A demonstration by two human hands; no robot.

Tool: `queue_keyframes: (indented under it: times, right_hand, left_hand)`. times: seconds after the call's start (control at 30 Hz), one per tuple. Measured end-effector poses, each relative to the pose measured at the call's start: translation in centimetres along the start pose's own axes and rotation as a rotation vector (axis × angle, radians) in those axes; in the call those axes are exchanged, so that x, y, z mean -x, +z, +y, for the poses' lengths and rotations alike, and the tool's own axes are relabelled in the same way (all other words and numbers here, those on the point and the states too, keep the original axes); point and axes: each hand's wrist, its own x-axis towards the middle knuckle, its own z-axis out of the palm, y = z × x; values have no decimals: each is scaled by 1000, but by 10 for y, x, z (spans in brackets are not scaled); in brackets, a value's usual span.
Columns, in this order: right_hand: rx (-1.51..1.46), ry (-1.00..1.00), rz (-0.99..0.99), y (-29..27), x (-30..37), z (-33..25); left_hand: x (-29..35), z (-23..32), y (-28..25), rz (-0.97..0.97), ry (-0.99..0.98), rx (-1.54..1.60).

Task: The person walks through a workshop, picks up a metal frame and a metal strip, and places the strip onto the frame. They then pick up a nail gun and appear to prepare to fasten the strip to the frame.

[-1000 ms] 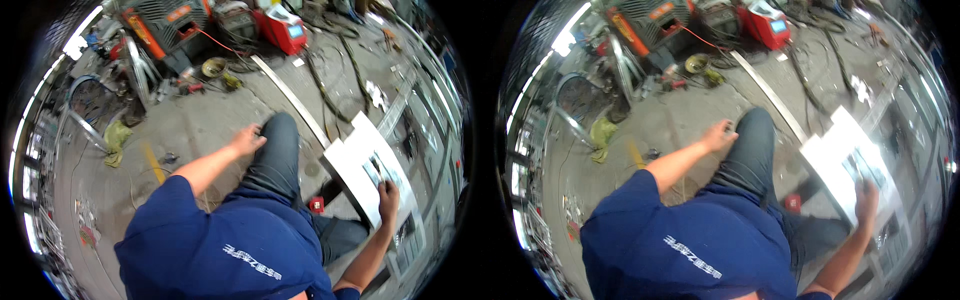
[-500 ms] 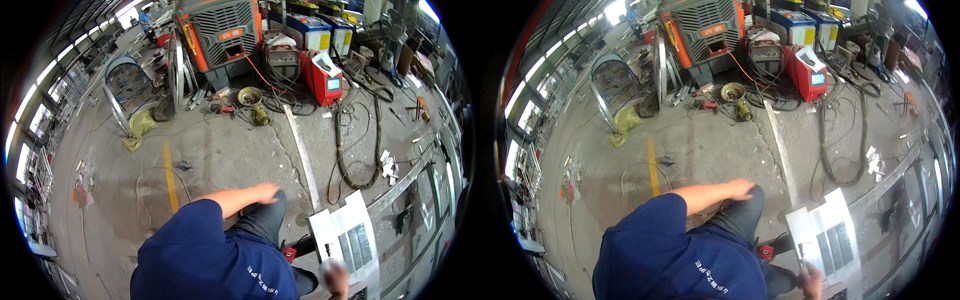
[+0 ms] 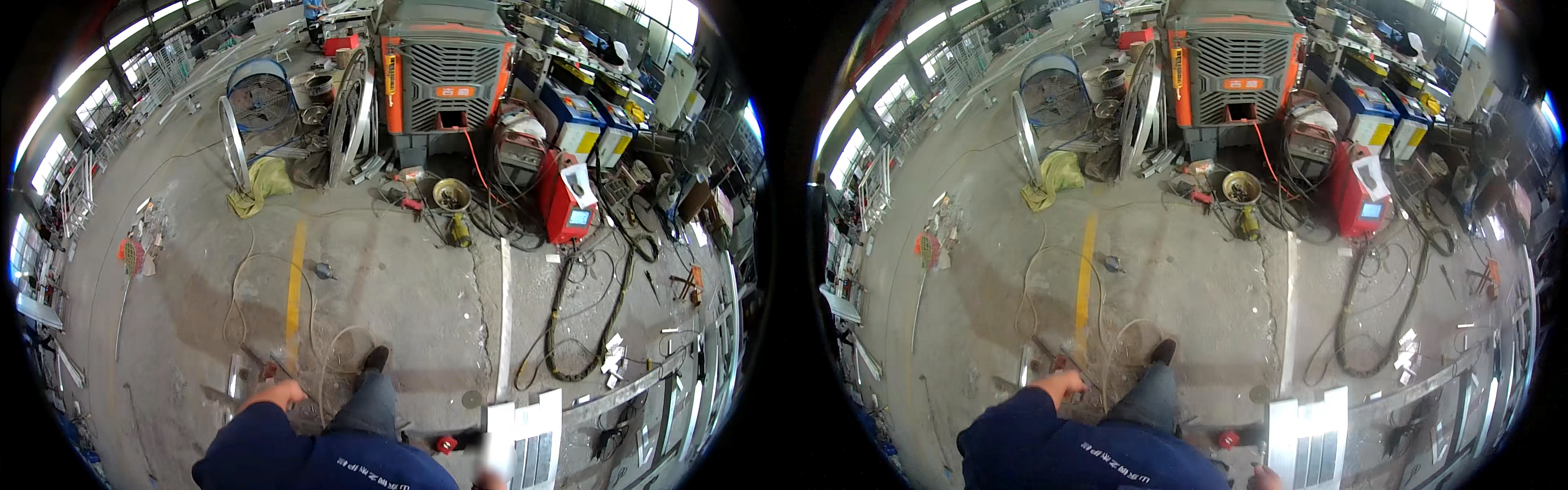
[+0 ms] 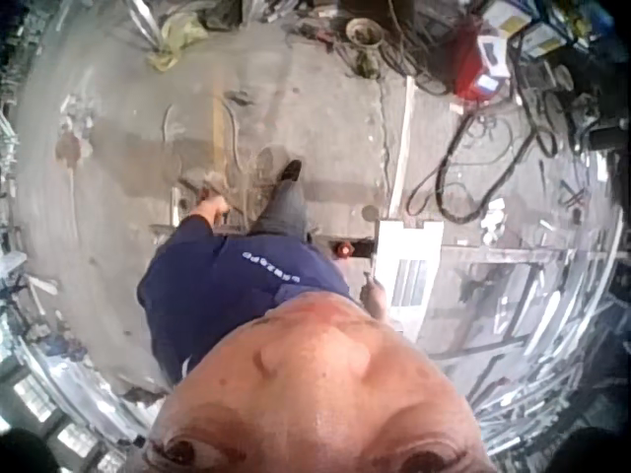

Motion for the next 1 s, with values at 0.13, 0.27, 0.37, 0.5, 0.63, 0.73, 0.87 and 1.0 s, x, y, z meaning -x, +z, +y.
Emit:
queue_keyframes:
  times: [0.13,0.27,0.37,0.5,0.63,0.73,0.87,1.0]
  right_hand:
    - [106,14,134,56,-49,-75]
    - [236,52,225,95,-70,-133]
    - [309,73,255,120,-80,-167]
    - [371,77,311,140,-84,-196]
    - [409,74,273,162,-100,-226]
    - [442,50,215,170,-116,-245]
    - [518,13,195,151,-132,-276]
    - [631,-19,151,129,-154,-317]
  left_hand:
    - [-76,-43,8,-71,120,-80]
    - [-125,-51,-51,-64,247,215]
    - [-136,-77,-101,9,157,327]
    - [-106,-85,-177,108,117,215]
    - [-150,-110,-203,31,126,104]
    - [-185,-109,-242,3,134,132]
    - [-182,-46,-318,299,226,245]
    - [-137,5,-361,386,380,485]
